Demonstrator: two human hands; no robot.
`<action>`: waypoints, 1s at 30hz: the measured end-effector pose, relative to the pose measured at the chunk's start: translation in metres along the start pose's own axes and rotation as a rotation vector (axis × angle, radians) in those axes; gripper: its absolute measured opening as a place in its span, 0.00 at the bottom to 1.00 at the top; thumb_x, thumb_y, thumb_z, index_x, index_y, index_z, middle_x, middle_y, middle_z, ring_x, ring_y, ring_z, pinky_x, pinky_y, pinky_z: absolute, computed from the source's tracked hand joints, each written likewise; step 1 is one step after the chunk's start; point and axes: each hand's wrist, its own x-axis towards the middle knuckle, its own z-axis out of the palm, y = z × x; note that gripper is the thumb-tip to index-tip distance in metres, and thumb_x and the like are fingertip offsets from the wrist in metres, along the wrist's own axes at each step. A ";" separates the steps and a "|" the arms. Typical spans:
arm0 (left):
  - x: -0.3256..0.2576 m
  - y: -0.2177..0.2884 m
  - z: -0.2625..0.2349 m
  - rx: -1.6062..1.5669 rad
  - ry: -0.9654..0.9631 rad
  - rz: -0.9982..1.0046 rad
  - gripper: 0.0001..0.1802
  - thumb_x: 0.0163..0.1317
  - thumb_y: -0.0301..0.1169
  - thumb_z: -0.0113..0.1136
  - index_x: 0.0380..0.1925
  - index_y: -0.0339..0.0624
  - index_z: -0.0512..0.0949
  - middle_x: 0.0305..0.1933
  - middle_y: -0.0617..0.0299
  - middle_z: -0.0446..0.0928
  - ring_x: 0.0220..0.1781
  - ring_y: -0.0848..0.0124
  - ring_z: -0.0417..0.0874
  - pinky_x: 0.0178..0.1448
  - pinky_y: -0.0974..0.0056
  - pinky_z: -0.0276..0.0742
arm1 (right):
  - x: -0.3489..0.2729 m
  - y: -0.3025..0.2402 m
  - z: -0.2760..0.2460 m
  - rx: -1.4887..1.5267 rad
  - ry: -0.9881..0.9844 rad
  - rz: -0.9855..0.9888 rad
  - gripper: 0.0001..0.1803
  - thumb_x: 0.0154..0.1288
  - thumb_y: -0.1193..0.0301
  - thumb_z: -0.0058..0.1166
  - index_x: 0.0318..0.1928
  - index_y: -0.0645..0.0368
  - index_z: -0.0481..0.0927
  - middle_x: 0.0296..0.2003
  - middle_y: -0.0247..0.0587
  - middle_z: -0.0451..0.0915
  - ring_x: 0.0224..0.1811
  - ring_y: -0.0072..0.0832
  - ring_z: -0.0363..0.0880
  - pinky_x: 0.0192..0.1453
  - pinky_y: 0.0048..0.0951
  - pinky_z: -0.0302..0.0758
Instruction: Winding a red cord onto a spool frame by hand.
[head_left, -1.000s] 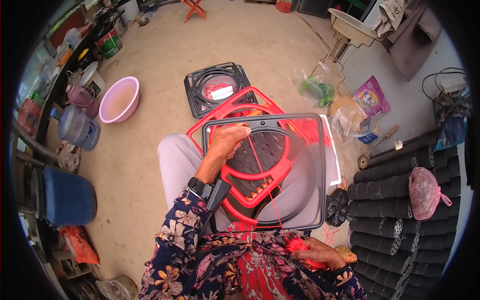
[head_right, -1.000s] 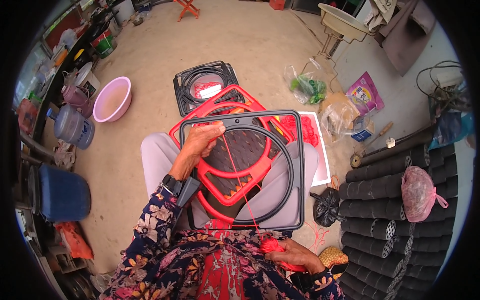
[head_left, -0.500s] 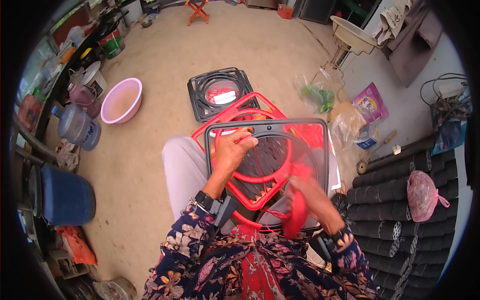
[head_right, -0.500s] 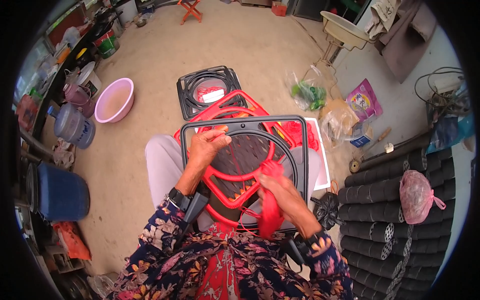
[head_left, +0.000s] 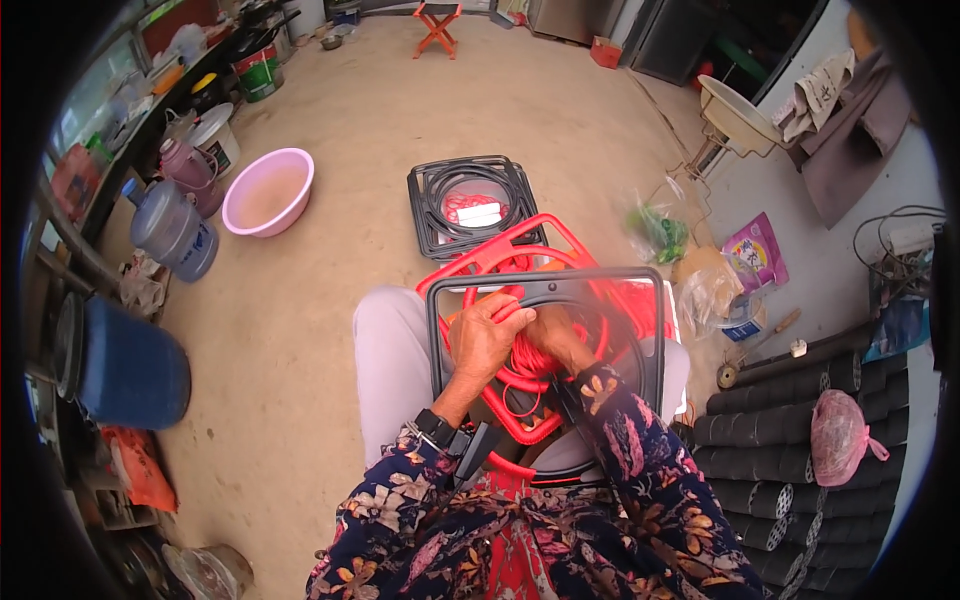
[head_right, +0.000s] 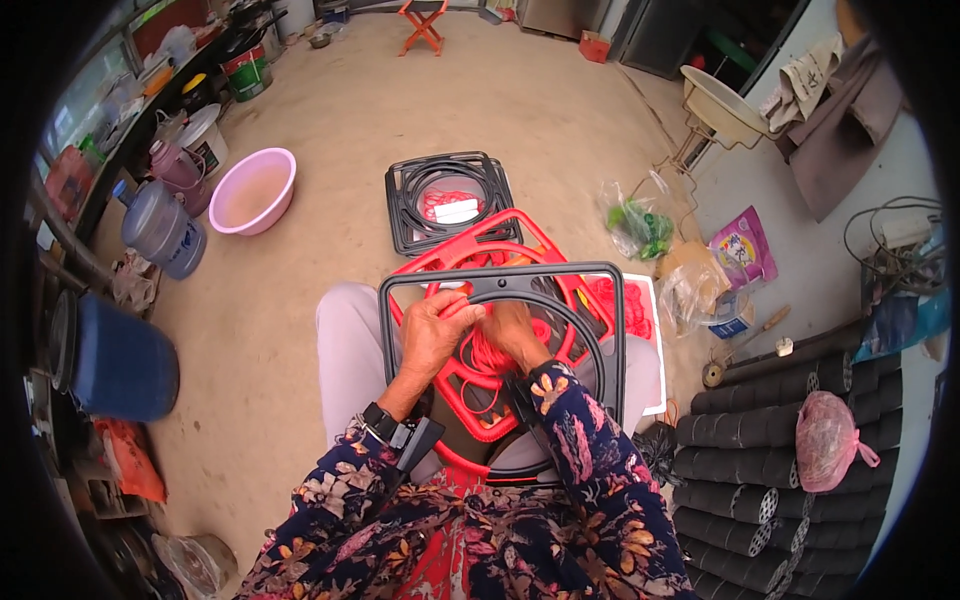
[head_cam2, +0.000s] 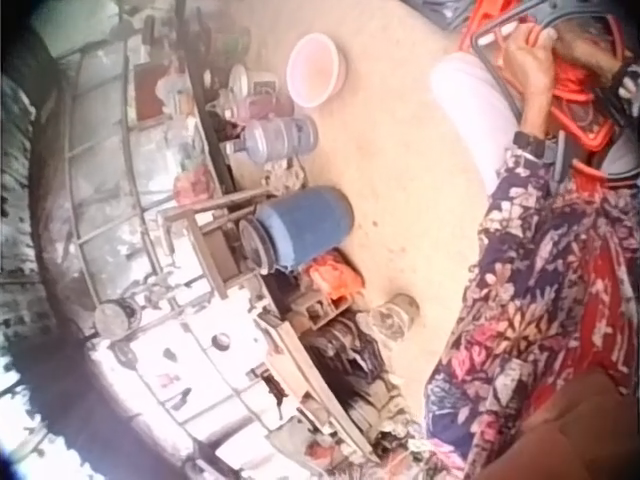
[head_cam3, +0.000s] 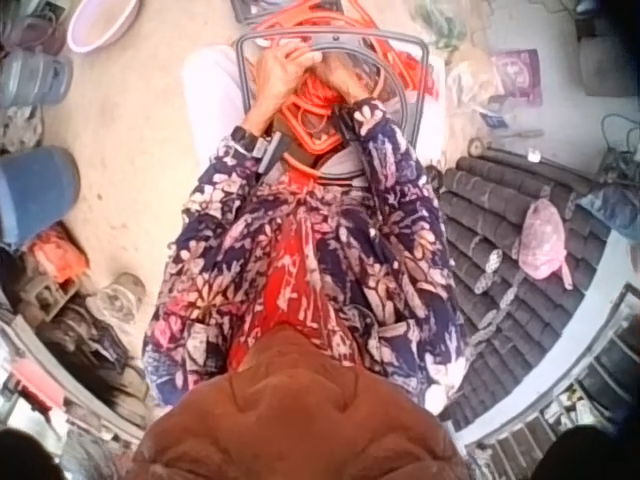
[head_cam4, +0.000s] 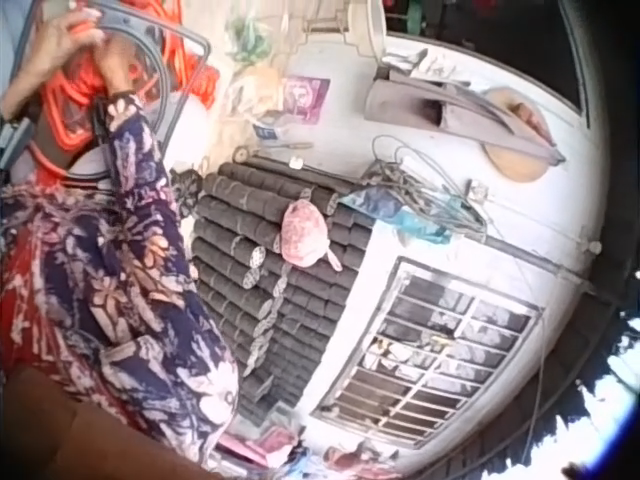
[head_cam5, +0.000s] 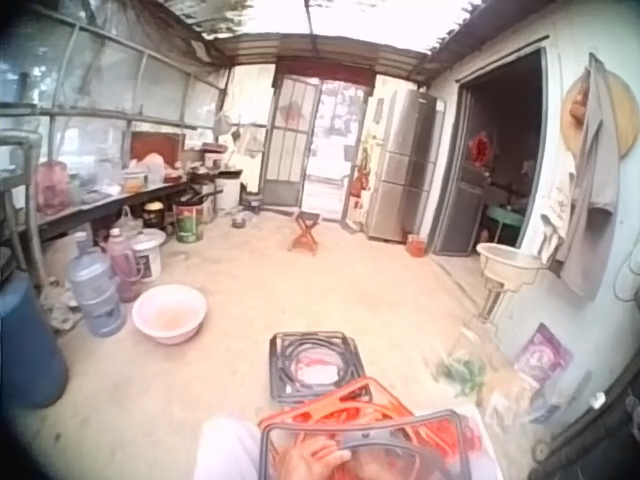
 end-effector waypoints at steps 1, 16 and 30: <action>-0.001 -0.004 -0.001 -0.027 -0.002 -0.014 0.23 0.49 0.47 0.74 0.37 0.41 0.85 0.26 0.56 0.82 0.29 0.70 0.82 0.37 0.63 0.76 | -0.007 0.002 0.004 -0.093 0.033 -0.037 0.27 0.58 0.62 0.60 0.55 0.61 0.73 0.54 0.61 0.75 0.59 0.58 0.71 0.60 0.47 0.71; -0.009 0.019 0.001 0.242 0.124 -0.076 0.31 0.46 0.49 0.75 0.42 0.40 0.75 0.31 0.57 0.85 0.36 0.56 0.87 0.41 0.58 0.79 | -0.002 -0.020 -0.037 0.548 -0.043 0.053 0.11 0.61 0.68 0.57 0.41 0.61 0.81 0.39 0.39 0.83 0.40 0.31 0.78 0.46 0.37 0.75; -0.008 0.007 0.015 0.285 0.169 -0.054 0.48 0.41 0.59 0.75 0.54 0.35 0.70 0.33 0.42 0.82 0.39 0.45 0.84 0.41 0.47 0.77 | 0.002 -0.014 -0.024 0.652 -0.047 -0.082 0.09 0.62 0.74 0.59 0.43 0.60 0.81 0.40 0.32 0.80 0.43 0.25 0.76 0.50 0.33 0.76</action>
